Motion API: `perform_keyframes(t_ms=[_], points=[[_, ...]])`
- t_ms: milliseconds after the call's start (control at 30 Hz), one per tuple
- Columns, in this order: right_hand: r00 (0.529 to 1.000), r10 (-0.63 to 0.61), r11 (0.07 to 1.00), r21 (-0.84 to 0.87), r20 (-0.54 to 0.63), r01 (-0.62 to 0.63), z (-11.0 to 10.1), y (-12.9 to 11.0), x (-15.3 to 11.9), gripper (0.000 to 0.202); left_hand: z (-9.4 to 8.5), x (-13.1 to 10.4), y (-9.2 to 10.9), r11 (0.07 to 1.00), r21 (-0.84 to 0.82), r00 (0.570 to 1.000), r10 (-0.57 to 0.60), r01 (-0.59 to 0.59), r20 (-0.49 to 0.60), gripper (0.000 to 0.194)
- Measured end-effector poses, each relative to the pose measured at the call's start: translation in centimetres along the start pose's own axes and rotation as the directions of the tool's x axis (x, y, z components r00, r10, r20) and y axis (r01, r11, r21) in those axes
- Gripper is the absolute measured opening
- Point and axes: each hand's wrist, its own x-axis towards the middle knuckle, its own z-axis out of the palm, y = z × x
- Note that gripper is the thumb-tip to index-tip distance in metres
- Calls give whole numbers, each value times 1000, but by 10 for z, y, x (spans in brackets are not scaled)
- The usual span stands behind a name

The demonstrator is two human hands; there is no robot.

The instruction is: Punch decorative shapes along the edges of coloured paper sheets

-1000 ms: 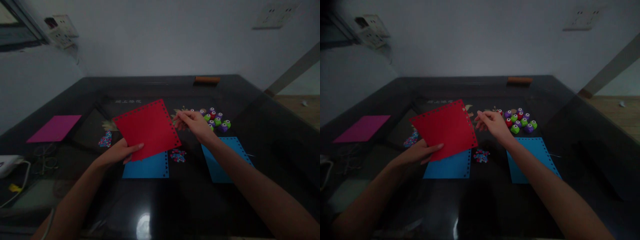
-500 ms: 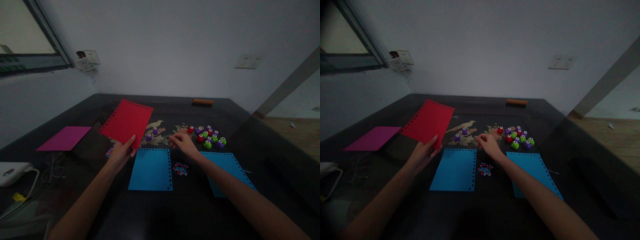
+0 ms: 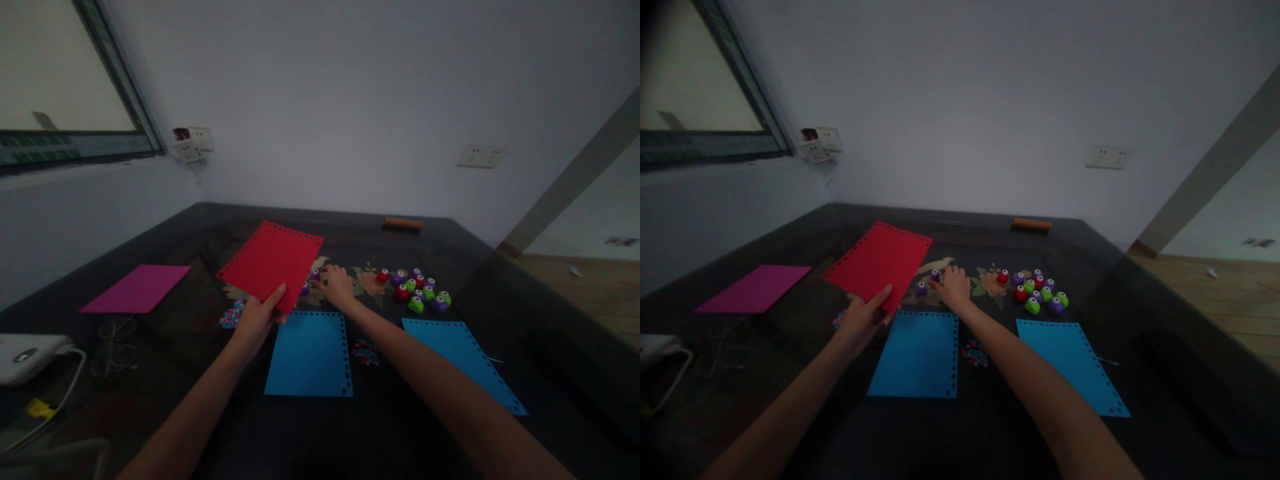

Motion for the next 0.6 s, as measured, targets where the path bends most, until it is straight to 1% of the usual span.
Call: perform_keyframes(t_ms=[200,333,467,600], points=[[995,85,996,9,-53,-85,15,-10,5,48,-2,0,-1,1000,21,1000,0,0,9,36],[989,106,994,-19,-104,-108,21,-16,5,43,-3,1,-3,1000,20,1000,5,-6,14,37],[987,105,993,-42,-124,-111,20,-18,3,34,0,-1,-2,1000,27,1000,2,-2,4,38],[991,92,995,-17,-92,-94,15,-12,2,28,1,-2,-2,999,40,1000,-18,19,-24,39]])
